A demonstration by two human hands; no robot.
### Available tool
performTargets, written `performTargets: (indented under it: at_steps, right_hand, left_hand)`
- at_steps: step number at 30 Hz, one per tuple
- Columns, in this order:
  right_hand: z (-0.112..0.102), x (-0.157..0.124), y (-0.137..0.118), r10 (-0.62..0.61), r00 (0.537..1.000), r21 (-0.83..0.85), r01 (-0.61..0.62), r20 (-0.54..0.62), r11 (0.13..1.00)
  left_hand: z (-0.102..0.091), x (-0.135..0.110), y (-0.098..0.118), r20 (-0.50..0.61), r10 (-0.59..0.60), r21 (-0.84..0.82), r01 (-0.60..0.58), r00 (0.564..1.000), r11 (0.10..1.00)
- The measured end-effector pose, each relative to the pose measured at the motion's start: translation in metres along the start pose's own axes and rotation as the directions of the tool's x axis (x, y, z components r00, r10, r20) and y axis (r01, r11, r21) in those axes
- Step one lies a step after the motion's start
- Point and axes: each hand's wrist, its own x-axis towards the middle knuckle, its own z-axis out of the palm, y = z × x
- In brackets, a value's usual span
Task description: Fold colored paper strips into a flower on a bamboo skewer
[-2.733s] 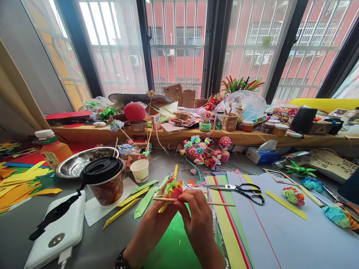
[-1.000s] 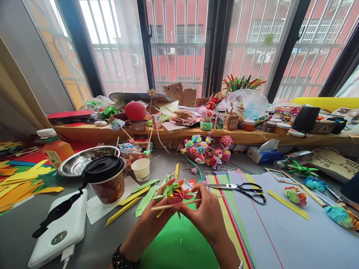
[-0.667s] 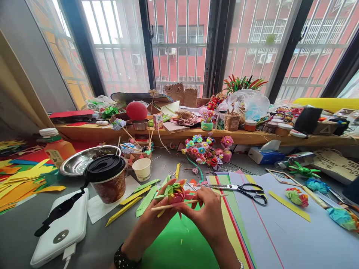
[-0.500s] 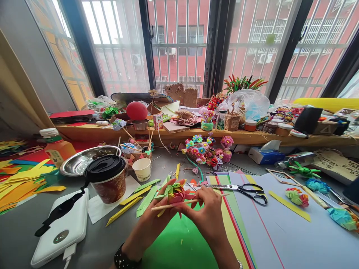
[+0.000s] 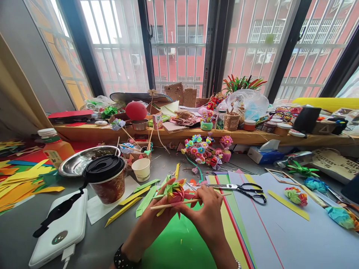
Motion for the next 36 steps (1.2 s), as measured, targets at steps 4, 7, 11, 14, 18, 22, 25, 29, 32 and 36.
performTargets:
  at_steps: [4, 7, 11, 14, 18, 22, 25, 29, 32, 36]
  right_hand:
    - [0.000, -0.001, 0.001, -0.005, 1.000, -0.014, 0.005, 0.020, 1.000]
    - [0.000, -0.001, 0.001, 0.013, 1.000, -0.018, -0.013, 0.022, 1.000]
    - [0.001, -0.001, 0.001, -0.006, 1.000, -0.032, 0.007, 0.031, 0.999]
    - [0.001, 0.000, 0.001, -0.055, 0.998, -0.060, 0.056, 0.028, 0.997]
    - [0.001, 0.002, 0.002, -0.139, 0.990, -0.038, 0.140, 0.023, 0.989]
    - [-0.001, 0.001, 0.000, -0.224, 0.974, -0.006, 0.223, -0.026, 0.975]
    - [-0.004, 0.001, -0.005, -0.277, 0.955, 0.039, 0.282, -0.108, 0.959]
    - [-0.005, 0.001, -0.014, -0.289, 0.939, 0.136, 0.316, -0.187, 0.939]
    - [-0.004, 0.001, -0.018, -0.279, 0.935, 0.163, 0.317, -0.221, 0.934]
    - [-0.003, 0.000, -0.018, -0.271, 0.936, 0.185, 0.314, -0.226, 0.931]
  left_hand:
    - [0.001, 0.001, 0.000, 0.037, 0.008, -0.025, -0.007, 0.999, 1.000]
    - [0.002, 0.000, 0.001, 0.036, 0.007, -0.028, -0.006, 0.999, 1.000]
    - [0.002, 0.000, 0.000, 0.023, 0.010, -0.027, -0.009, 1.000, 1.000]
    - [-0.002, 0.002, 0.000, -0.006, 0.016, -0.041, -0.016, 1.000, 0.999]
    - [-0.010, 0.003, 0.003, -0.081, 0.046, -0.023, -0.048, 0.996, 0.999]
    - [-0.014, 0.003, 0.006, -0.036, 0.079, -0.028, -0.080, 0.996, 0.996]
    - [-0.012, 0.003, 0.005, -0.014, 0.076, -0.008, -0.076, 0.997, 0.997]
    - [-0.007, 0.002, 0.002, -0.070, 0.064, 0.043, -0.061, 0.995, 0.997]
    - [-0.005, 0.002, 0.002, -0.084, 0.055, 0.052, -0.051, 0.995, 0.997]
    - [-0.005, 0.003, 0.003, -0.100, 0.017, 0.073, -0.010, 0.995, 0.997]
